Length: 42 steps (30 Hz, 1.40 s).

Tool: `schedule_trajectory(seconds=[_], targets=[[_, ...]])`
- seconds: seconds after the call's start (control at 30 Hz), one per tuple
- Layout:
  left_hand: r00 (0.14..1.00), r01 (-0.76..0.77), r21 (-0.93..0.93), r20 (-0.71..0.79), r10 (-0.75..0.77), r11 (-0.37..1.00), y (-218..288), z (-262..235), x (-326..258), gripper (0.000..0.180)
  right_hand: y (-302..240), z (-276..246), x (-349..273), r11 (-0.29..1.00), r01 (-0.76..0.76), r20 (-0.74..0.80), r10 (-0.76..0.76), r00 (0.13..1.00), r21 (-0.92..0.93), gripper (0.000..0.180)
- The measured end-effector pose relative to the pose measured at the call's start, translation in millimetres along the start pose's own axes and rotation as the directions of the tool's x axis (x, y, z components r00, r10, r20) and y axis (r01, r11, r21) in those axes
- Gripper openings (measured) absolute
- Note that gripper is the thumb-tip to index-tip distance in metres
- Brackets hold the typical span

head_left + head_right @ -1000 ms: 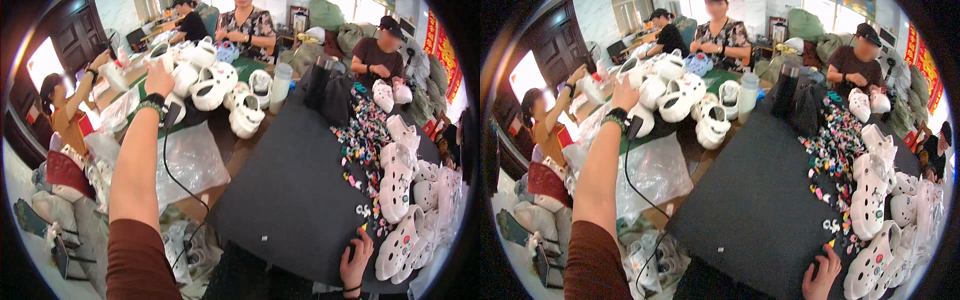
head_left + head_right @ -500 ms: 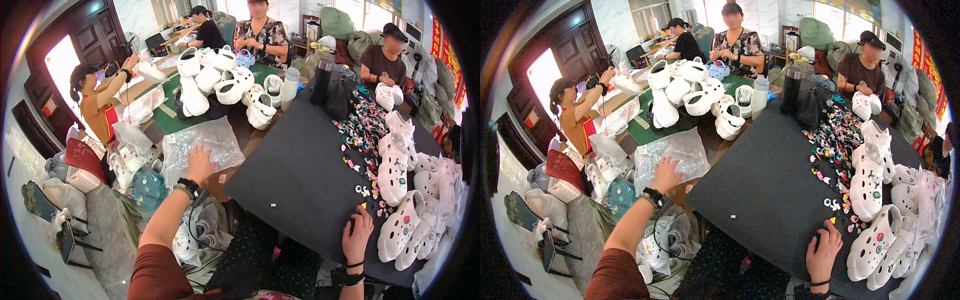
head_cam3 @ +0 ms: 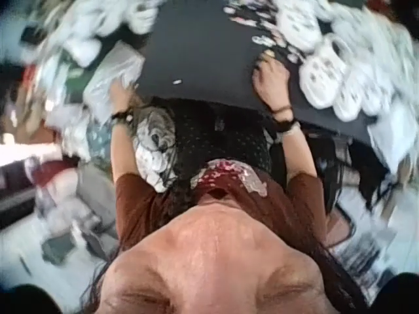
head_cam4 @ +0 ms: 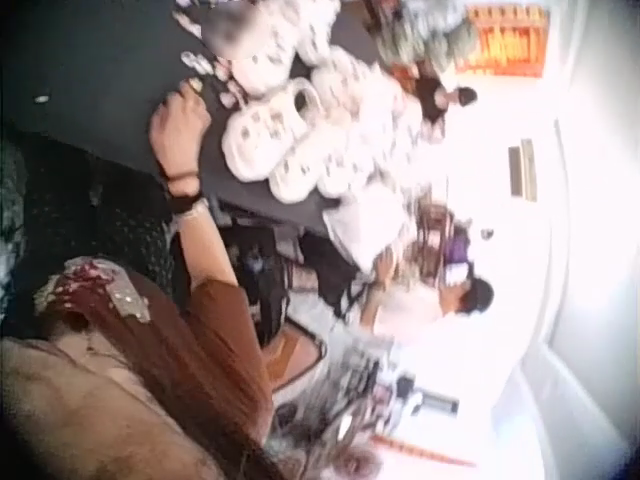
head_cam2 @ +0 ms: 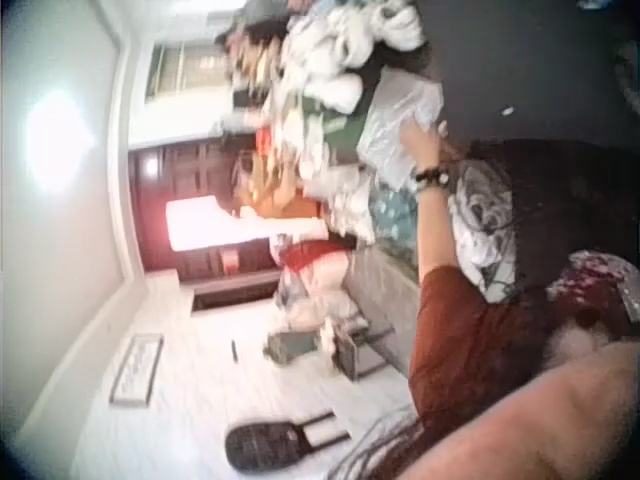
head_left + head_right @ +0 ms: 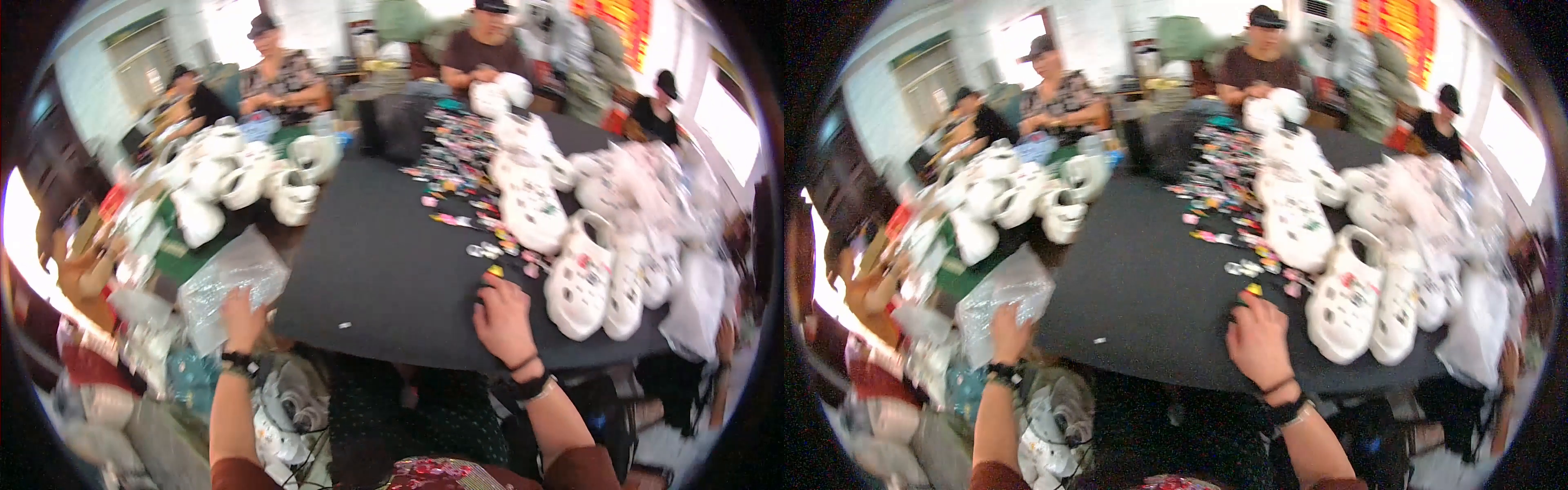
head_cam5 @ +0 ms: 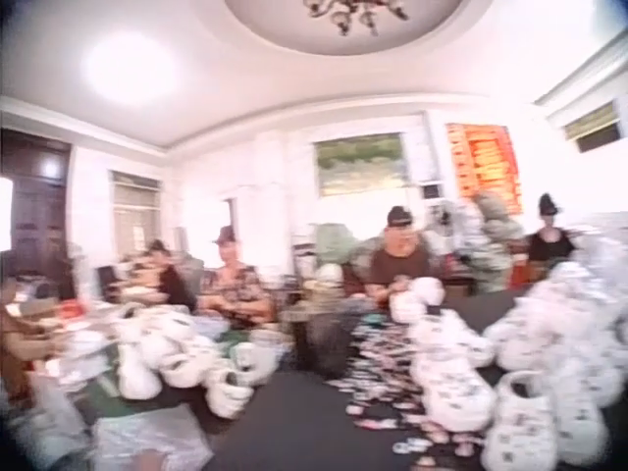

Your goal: Attach decorative charms into the holes of clog-style shoes and pack them into plastic bags.

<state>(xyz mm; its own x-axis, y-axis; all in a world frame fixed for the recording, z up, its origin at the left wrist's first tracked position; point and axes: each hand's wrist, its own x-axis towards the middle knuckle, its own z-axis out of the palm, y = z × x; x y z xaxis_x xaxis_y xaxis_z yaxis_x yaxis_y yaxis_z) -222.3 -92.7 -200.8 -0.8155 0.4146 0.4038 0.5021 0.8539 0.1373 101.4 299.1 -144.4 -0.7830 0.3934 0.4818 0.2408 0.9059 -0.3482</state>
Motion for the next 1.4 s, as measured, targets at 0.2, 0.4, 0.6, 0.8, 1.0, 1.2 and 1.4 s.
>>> schedule_trajectory(seconds=[0.2, 0.4, 0.6, 0.8, 1.0, 1.2, 1.4], targets=[[0.962, -0.223, -0.262, -0.215, 0.168, 0.939, 101, -54, 10, 0.046, 6, -1, -5, 0.996, 0.006, -0.033, -0.009, 0.999, -0.084, 0.023], [0.922, -0.381, -0.446, -0.246, 0.298, 0.810, 212, -45, 2, 0.045, 10, -2, -15, 0.999, 0.011, -0.048, -0.014, 0.999, -0.051, 0.025], [0.952, -0.301, -0.294, -0.139, 0.271, 0.907, 229, 0, -2, 0.050, 28, -60, -11, 0.978, 0.170, -0.070, -0.163, 0.984, 0.118, 0.028], [0.979, -0.204, -0.249, -0.051, 0.197, 0.947, 232, -7, -7, 0.049, 114, -176, 7, 0.930, -0.166, -0.141, 0.126, 0.982, -0.329, 0.028], [0.975, -0.218, -0.243, -0.085, 0.204, 0.945, 234, -7, -8, 0.046, 175, -204, 7, 0.871, -0.232, -0.024, 0.246, 0.969, -0.433, 0.047], [0.974, -0.228, -0.250, -0.069, 0.218, 0.941, 233, -4, -7, 0.044, 175, -205, 23, 0.844, -0.202, -0.035, 0.213, 0.976, -0.496, 0.056], [0.978, -0.205, -0.249, -0.084, 0.190, 0.947, 226, -2, -7, 0.044, 167, -207, 46, 0.762, -0.128, 0.247, 0.357, 0.901, -0.634, 0.062]])
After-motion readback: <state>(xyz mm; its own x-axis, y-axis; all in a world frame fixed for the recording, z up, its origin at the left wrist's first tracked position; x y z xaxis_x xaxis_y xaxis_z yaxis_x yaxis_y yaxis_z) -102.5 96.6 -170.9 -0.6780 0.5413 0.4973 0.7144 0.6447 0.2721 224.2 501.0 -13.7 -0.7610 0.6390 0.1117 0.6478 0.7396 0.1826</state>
